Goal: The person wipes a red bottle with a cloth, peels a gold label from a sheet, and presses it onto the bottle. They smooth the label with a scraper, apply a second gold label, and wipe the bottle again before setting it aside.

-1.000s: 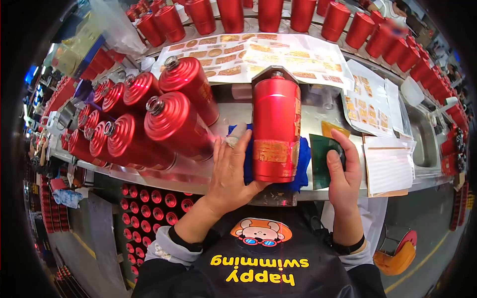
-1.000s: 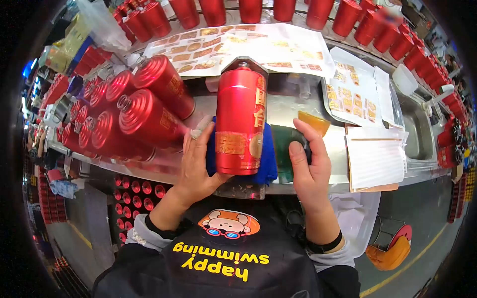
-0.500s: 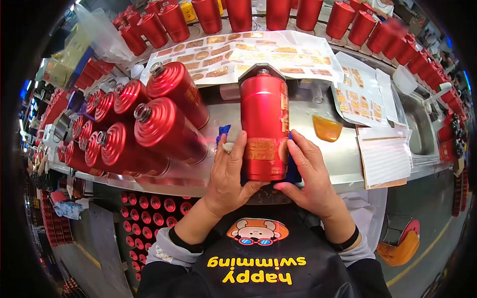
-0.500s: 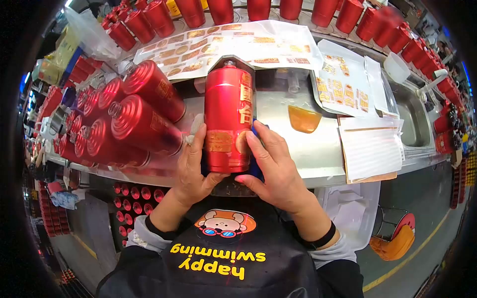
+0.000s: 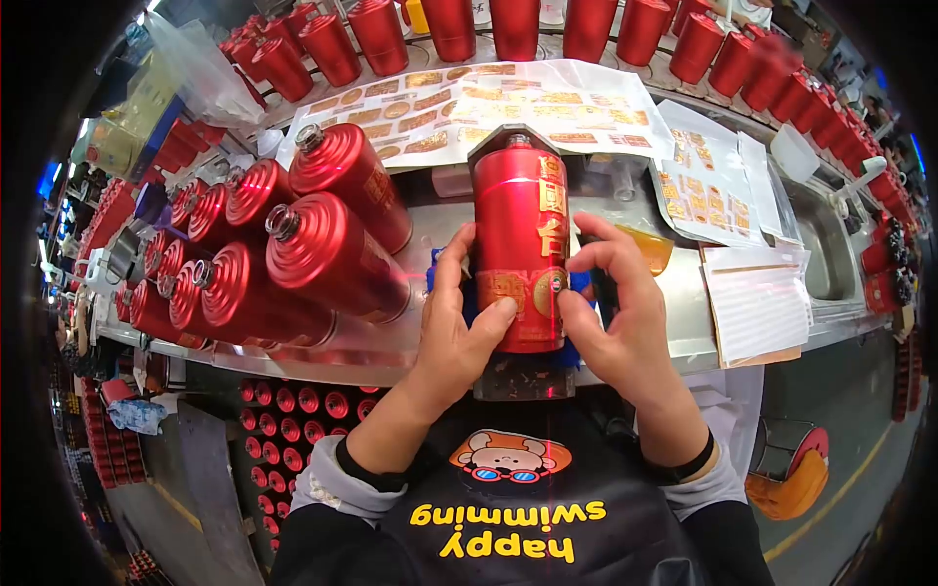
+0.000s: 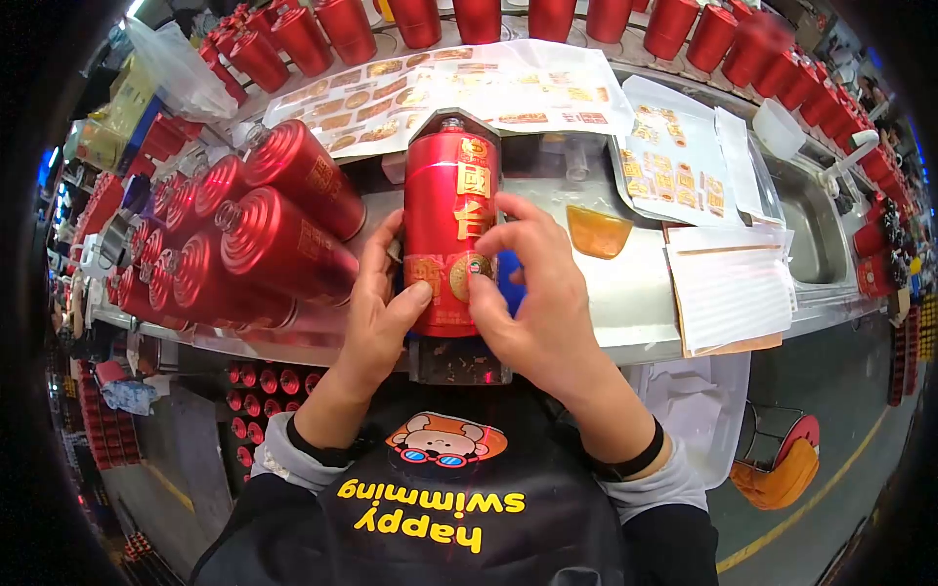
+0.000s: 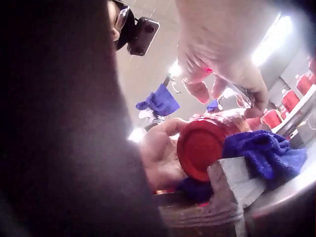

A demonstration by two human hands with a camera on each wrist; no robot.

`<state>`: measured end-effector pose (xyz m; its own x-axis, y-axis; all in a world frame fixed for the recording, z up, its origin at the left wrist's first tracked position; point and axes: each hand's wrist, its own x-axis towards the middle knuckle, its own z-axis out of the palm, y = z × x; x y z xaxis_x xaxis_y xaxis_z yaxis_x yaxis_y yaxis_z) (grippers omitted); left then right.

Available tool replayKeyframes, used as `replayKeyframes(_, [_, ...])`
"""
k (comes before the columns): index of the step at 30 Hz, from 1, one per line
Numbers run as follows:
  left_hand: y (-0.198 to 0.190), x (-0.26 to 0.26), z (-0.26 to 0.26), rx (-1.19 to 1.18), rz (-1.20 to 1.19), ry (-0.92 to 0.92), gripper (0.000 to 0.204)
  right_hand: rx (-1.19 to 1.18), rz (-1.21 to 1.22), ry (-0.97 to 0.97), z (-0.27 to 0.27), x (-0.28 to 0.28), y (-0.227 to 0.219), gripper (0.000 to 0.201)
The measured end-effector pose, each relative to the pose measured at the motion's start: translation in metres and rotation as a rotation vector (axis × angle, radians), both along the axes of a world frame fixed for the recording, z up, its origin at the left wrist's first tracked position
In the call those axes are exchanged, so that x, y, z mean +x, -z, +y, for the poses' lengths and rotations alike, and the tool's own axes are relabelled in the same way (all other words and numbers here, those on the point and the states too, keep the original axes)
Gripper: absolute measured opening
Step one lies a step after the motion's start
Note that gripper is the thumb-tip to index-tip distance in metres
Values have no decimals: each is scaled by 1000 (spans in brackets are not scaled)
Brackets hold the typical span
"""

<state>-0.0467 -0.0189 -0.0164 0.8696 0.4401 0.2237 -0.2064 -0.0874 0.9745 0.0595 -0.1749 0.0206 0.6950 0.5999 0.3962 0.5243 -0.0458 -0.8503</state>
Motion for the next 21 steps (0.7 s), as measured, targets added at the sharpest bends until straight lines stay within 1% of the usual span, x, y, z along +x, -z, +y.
replayKeyframes(1, [1,1,0,19,5,-9,76,-8,-41,15,6,0,-1,26])
replayKeyframes(4, [-1,0,-1,2,18,-15,77,-51,-92,18,18,1,0,28])
replayKeyframes(10, [6,1,-1,73,31,-46,76,-32,-139,25,25,-1,2,29])
replayKeyframes(13, [7,1,0,137,30,-50,76,-30,-123,22,26,0,5,29])
replayKeyframes(21, [4,0,0,190,34,-49,77,-81,-133,15,25,2,5,28])
